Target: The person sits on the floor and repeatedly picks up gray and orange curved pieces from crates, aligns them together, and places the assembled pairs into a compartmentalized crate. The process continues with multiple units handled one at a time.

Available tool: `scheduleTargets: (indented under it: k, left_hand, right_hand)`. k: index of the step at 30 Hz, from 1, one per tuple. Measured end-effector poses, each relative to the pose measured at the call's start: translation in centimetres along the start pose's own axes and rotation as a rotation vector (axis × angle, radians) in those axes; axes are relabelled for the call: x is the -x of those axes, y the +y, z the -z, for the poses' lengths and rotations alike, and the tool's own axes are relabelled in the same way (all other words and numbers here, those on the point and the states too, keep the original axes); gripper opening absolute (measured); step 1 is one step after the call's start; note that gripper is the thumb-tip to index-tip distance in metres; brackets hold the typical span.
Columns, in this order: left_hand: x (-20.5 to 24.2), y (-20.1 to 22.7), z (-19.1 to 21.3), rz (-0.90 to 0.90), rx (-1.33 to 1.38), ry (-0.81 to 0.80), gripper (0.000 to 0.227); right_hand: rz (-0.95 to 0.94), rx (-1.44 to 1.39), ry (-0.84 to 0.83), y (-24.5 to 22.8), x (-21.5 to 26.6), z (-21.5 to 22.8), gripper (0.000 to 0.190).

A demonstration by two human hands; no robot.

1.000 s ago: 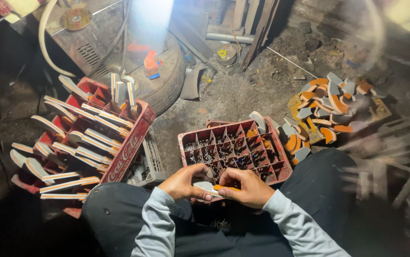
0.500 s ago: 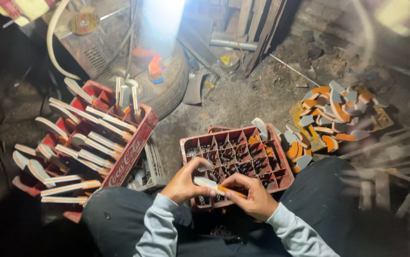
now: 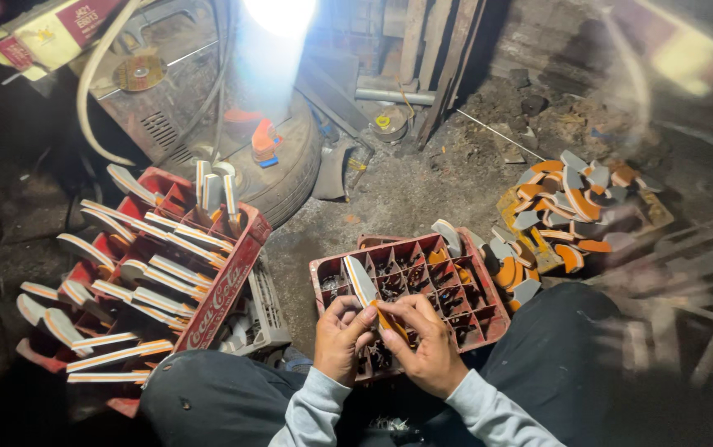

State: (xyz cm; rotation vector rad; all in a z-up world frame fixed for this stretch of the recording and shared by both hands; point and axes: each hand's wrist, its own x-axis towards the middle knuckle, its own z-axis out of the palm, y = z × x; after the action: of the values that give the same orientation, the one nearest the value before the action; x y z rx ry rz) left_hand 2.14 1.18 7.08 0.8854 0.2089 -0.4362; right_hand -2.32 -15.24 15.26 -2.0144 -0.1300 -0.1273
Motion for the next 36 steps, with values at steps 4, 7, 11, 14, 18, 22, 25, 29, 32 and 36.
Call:
scheduleTargets:
  k: [4, 7, 11, 14, 18, 22, 25, 29, 32, 36]
  left_hand:
    - [-0.5, 0.8, 0.5, -0.010, 0.047, -0.022, 0.024]
    - [-0.8, 1.2, 0.6, -0.107, 0.092, -0.116, 0.023]
    - [-0.7, 1.3, 0.3, -0.005, 0.132, -0.037, 0.026]
    - [-0.7, 1.4, 0.3, 0.004, 0.116, -0.079, 0.029]
    - [-0.6, 1.4, 0.2, 0.005, 0.126, -0.116, 0.032]
    - [-0.4, 1.8, 0.0, -0.002, 0.107, -0.107, 0.033]
    - [-0.3, 2.0, -0.2, 0.008, 0.091, -0.098, 0.033]
    - [-0.4, 2.0, 0.1, 0.010, 0.118, -0.120, 0.036]
    - [-0.5, 1.5, 0.6, 0.030, 0.122, -0.102, 0.038]
    - [-0.9, 1.4, 1.2, 0.004, 0.137, -0.120, 0.040]
  right_hand:
    - [0.166, -0.006, -0.039, -0.4, -0.1, 1.0, 0.045]
    - [0.152, -0.010, -0.058, -0.5, 0.0, 0.9, 0.043]
    - [0.167, 0.006, -0.036, -0.1, -0.1, 0.9, 0.039]
    - [0.174, 0.006, -0.038, 0.1, -0.1, 1.0, 0.038]
    - [0.178, 0.003, -0.064, 0.1, -0.1, 1.3, 0.042]
    - [0.191, -0.007, -0.087, 0.0, -0.1, 1.5, 0.042]
    - [0.188, -0.013, -0.097, 0.1, -0.2, 1.6, 0.043]
    - [0.196, -0.010, -0.125, 0.2, -0.3, 1.8, 0.043]
    - [0.201, 0.006, -0.143, 0.2, -0.2, 1.9, 0.044]
    - [0.182, 0.015, -0.183, 0.0, -0.6, 2.1, 0.046]
